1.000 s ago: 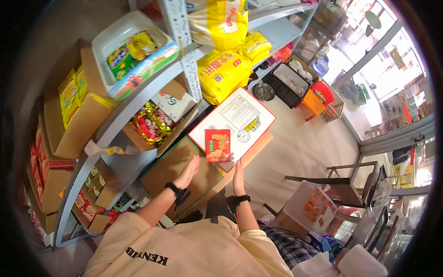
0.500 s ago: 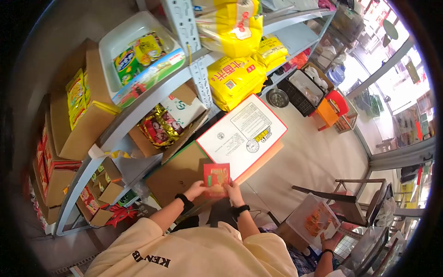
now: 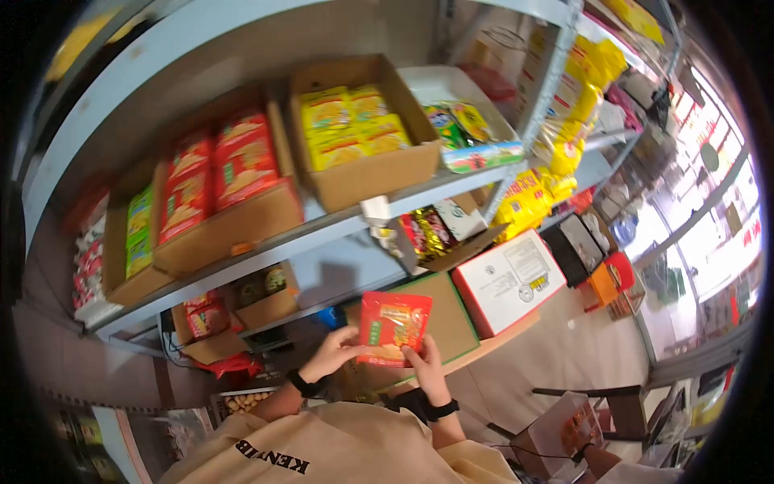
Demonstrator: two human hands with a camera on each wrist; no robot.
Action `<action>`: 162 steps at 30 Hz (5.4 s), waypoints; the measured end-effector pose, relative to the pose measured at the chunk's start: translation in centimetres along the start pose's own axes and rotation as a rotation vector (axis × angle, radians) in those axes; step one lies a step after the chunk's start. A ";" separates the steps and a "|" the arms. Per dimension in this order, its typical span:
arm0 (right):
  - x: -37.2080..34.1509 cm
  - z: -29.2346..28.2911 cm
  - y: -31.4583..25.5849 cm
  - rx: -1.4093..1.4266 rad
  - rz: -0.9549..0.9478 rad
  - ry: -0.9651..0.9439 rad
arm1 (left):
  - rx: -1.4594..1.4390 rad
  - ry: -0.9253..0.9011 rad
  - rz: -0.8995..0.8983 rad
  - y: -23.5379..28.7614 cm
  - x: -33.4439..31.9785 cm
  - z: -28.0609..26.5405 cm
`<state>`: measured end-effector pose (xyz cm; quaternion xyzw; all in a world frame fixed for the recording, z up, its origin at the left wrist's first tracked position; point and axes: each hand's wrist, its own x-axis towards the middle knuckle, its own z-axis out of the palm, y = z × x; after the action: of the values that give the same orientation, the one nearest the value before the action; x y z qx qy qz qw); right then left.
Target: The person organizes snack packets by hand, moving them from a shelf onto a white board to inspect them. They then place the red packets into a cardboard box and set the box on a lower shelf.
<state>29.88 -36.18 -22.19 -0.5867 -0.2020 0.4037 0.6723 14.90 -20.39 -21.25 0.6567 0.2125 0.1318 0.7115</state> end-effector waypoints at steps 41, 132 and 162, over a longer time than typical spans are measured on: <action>22.9 41.5 -25.6 -1.383 -0.729 -0.730 | 1.242 0.559 0.145 27.0 -4.7 -35.7; -10.3 4.8 -15.7 -0.660 -0.262 -0.397 | 1.338 0.167 0.113 33.8 0.9 -35.5; -10.4 -0.4 -10.6 -0.918 0.011 -0.233 | 0.987 -0.005 -0.038 7.2 -15.4 -6.0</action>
<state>27.24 -44.37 -10.11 -0.7750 -0.4305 0.3395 0.3142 -0.77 -21.58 -12.43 0.9118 0.2597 0.0010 0.3181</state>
